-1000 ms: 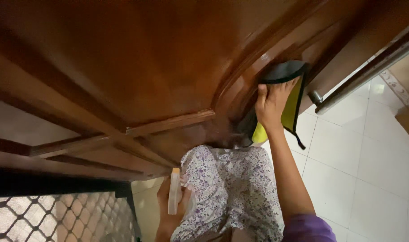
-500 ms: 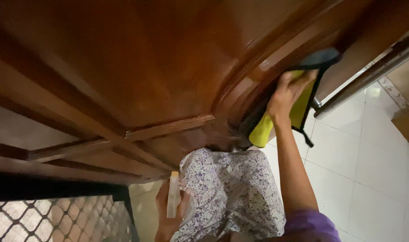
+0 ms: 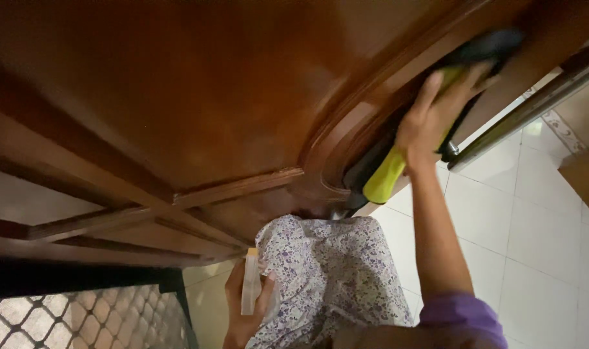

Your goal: The person is cleaning a wooden door using a spray bottle and a cloth.

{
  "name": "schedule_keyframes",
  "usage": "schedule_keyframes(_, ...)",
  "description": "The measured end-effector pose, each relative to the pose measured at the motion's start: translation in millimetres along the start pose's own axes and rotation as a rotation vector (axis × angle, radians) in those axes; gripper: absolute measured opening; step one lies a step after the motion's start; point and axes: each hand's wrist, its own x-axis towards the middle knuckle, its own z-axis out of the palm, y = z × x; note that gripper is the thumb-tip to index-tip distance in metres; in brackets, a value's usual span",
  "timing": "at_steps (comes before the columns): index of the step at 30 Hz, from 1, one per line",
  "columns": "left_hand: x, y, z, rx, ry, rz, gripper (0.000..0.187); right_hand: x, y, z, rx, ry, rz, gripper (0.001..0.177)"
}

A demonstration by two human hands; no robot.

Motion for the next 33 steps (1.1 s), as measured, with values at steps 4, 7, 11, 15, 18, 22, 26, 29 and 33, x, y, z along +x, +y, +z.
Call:
schedule_keyframes(4,3.0,9.3,3.3,-0.005,0.009,-0.036,0.024,41.1,12.4,-0.7,-0.047,0.041,-0.139,0.066)
schedule_keyframes(7,4.5,1.6,6.1,0.108,0.000,-0.060,0.026,38.9,15.2,3.0,-0.011,0.164,-0.313,0.064)
schedule_keyframes(11,7.5,15.6,9.7,0.015,-0.033,0.031,0.022,0.1,25.2,18.3,0.119,0.118,-0.197,0.062)
schedule_keyframes(15,8.9,21.9,12.1,-0.044,-0.045,0.045,0.022,-56.1,51.2,53.5,0.214,0.051,-0.002,0.073)
schedule_keyframes(18,6.6,5.4,12.7,0.119,-0.045,-0.037,0.019,-92.6,59.2,66.4,0.254,0.012,0.114,0.078)
schedule_keyframes(22,7.0,17.1,13.3,0.114,-0.054,0.110,0.020,-138.7,80.3,86.6,0.323,-0.009,0.217,0.082)
schedule_keyframes(26,4.9,10.3,15.1,0.027,-0.065,0.027,0.021,-175.1,92.0,98.5,0.412,-0.043,0.396,0.086)
schedule_keyframes(29,5.9,3.1,15.7,0.095,-0.067,0.060,0.022,-197.6,106.4,105.3,0.400,-0.056,0.469,0.088)
schedule_keyframes(33,5.4,2.5,15.6,0.146,-0.083,-0.006,0.019,-220.5,117.7,106.9,0.445,-0.085,0.531,0.089)
